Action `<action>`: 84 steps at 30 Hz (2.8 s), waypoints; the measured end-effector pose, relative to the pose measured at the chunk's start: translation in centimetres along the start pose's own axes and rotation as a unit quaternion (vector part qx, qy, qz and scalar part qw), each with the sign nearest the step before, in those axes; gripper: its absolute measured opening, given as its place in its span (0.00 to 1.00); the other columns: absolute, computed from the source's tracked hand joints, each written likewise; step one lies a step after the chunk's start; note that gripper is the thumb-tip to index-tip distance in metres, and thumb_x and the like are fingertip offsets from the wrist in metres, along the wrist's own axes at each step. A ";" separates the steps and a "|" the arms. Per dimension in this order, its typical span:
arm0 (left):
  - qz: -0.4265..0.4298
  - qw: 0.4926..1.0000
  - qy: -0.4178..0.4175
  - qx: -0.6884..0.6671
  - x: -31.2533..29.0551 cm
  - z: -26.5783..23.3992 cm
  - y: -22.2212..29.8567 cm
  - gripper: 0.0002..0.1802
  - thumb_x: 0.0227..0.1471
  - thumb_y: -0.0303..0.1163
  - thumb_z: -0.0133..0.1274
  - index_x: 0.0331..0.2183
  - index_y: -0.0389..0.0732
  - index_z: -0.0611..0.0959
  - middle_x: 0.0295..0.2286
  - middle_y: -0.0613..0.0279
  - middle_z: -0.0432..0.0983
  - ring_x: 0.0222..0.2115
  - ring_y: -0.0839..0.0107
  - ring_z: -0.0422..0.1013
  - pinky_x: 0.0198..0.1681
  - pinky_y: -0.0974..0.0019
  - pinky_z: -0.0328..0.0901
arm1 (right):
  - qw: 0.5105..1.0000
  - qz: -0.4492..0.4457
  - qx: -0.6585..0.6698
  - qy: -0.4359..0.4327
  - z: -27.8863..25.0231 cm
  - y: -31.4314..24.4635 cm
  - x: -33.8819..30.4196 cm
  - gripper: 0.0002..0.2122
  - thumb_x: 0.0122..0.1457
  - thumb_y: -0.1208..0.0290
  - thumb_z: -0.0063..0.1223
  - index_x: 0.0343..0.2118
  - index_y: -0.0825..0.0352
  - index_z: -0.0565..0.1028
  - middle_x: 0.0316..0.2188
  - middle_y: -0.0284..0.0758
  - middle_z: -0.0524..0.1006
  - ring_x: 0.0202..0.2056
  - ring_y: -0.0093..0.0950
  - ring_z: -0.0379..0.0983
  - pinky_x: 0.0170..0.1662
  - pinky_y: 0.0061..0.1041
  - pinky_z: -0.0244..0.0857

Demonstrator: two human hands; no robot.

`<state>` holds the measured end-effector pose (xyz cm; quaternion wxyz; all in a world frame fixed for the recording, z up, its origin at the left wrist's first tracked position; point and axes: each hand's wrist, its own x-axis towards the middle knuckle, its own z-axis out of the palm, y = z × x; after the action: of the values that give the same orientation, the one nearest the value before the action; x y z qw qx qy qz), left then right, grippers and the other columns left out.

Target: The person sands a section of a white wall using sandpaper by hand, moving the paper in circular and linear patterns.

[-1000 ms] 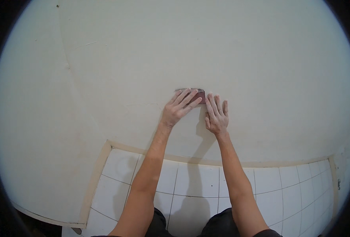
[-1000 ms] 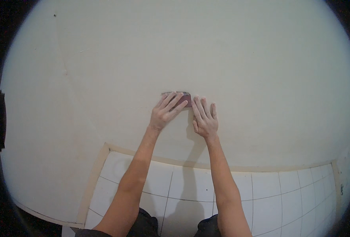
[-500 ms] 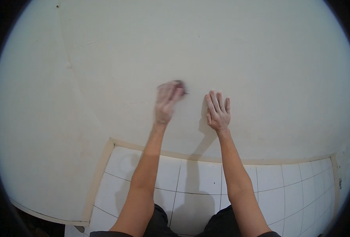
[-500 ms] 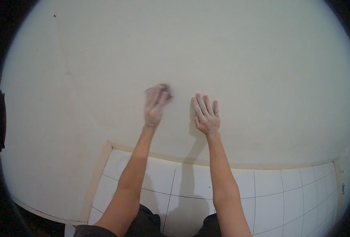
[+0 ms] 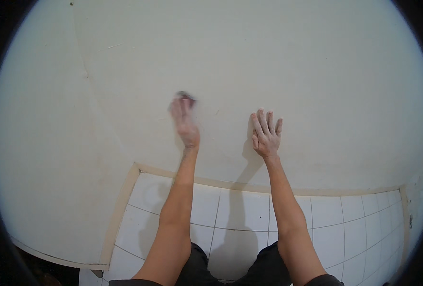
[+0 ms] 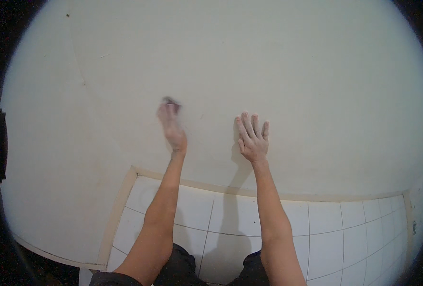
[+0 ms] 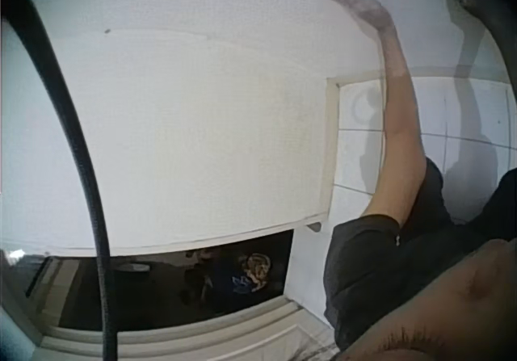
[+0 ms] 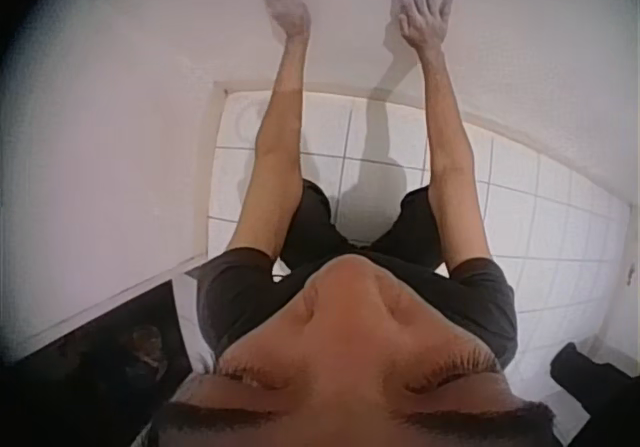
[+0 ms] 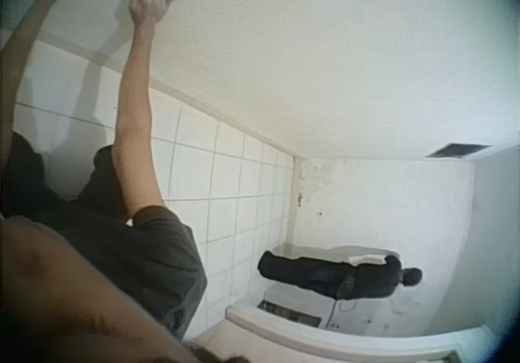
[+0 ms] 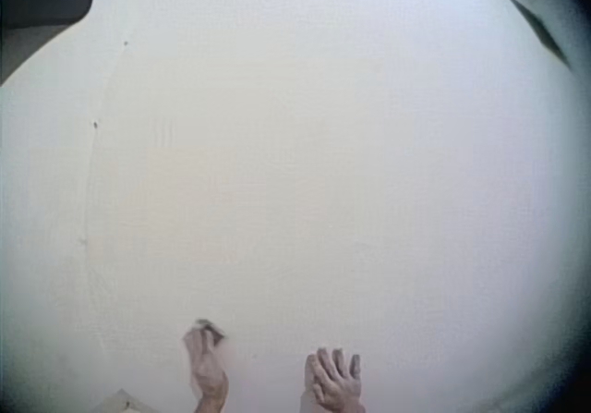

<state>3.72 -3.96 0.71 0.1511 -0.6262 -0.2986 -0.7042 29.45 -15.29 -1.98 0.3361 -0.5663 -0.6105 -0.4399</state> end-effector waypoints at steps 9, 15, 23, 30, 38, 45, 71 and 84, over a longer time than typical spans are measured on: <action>0.150 0.980 -0.130 -0.033 8.1 0.6 6.3 0.32 0.53 0.17 0.48 0.59 0.49 0.79 0.60 0.54 0.71 0.62 0.53 0.66 0.66 0.46 0.60 | 1.000 0.005 -0.012 0.007 0.0 0.4 -0.7 0.27 0.67 0.57 0.32 0.70 0.45 0.62 0.72 0.23 0.59 0.74 0.31 0.47 0.76 0.49 0.25; -0.051 0.999 0.000 0.002 -0.5 -2.2 -1.4 0.46 0.43 0.06 0.39 0.65 0.40 0.70 0.66 0.46 0.60 0.68 0.47 0.53 0.71 0.48 0.49 | 0.999 0.001 0.015 0.041 -0.1 -0.6 0.1 0.28 0.65 0.58 0.34 0.70 0.44 0.63 0.72 0.22 0.59 0.74 0.30 0.47 0.76 0.48 0.25; 0.047 0.997 -0.039 0.039 1.4 0.6 2.0 0.41 0.45 0.09 0.46 0.63 0.41 0.73 0.66 0.48 0.60 0.68 0.46 0.54 0.69 0.41 0.50 | 0.999 -0.003 -0.034 0.033 -0.2 -0.3 -0.2 0.27 0.66 0.56 0.32 0.69 0.43 0.64 0.71 0.21 0.61 0.73 0.29 0.50 0.76 0.47 0.27; 0.150 0.983 -0.103 -0.018 6.0 0.7 4.9 0.40 0.43 0.08 0.48 0.59 0.42 0.77 0.63 0.53 0.67 0.65 0.49 0.61 0.66 0.43 0.59 | 0.999 -0.004 -0.030 0.041 -0.5 0.2 -0.6 0.26 0.68 0.57 0.29 0.68 0.44 0.65 0.70 0.22 0.62 0.73 0.30 0.50 0.76 0.47 0.26; 0.014 0.996 -0.078 0.042 -5.9 -2.0 -2.3 0.48 0.40 0.08 0.46 0.66 0.38 0.65 0.67 0.40 0.54 0.69 0.41 0.48 0.70 0.39 0.46 | 0.999 -0.001 -0.019 0.026 -0.5 -0.6 0.0 0.26 0.68 0.57 0.30 0.69 0.44 0.64 0.71 0.22 0.61 0.73 0.29 0.49 0.76 0.46 0.26; 0.014 0.999 -0.043 -0.004 6.3 -0.4 3.4 0.53 0.38 0.04 0.41 0.68 0.41 0.63 0.69 0.46 0.51 0.70 0.45 0.46 0.71 0.42 0.46 | 0.999 -0.005 -0.003 0.039 -0.4 0.0 -0.5 0.25 0.68 0.59 0.33 0.68 0.47 0.66 0.70 0.27 0.62 0.73 0.33 0.49 0.76 0.48 0.27; 0.021 0.999 0.008 0.033 10.4 0.2 5.0 0.37 0.54 0.11 0.47 0.64 0.46 0.72 0.65 0.52 0.64 0.66 0.53 0.58 0.69 0.51 0.57 | 0.999 -0.014 -0.012 0.048 0.0 -0.1 -0.3 0.28 0.64 0.58 0.34 0.68 0.45 0.65 0.70 0.23 0.62 0.73 0.30 0.50 0.76 0.47 0.27; 0.071 0.994 -0.029 0.080 4.6 -0.7 1.4 0.40 0.48 0.07 0.45 0.61 0.47 0.77 0.62 0.54 0.68 0.63 0.52 0.63 0.64 0.54 0.66 | 0.999 0.001 -0.003 0.035 -0.1 -0.2 -0.4 0.28 0.63 0.59 0.35 0.68 0.43 0.65 0.70 0.22 0.62 0.73 0.29 0.49 0.76 0.47 0.27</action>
<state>3.22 -4.75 5.49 0.2412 -0.6516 -0.3131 -0.6474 29.27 -15.54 -2.29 0.3560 -0.5524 -0.5967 -0.4605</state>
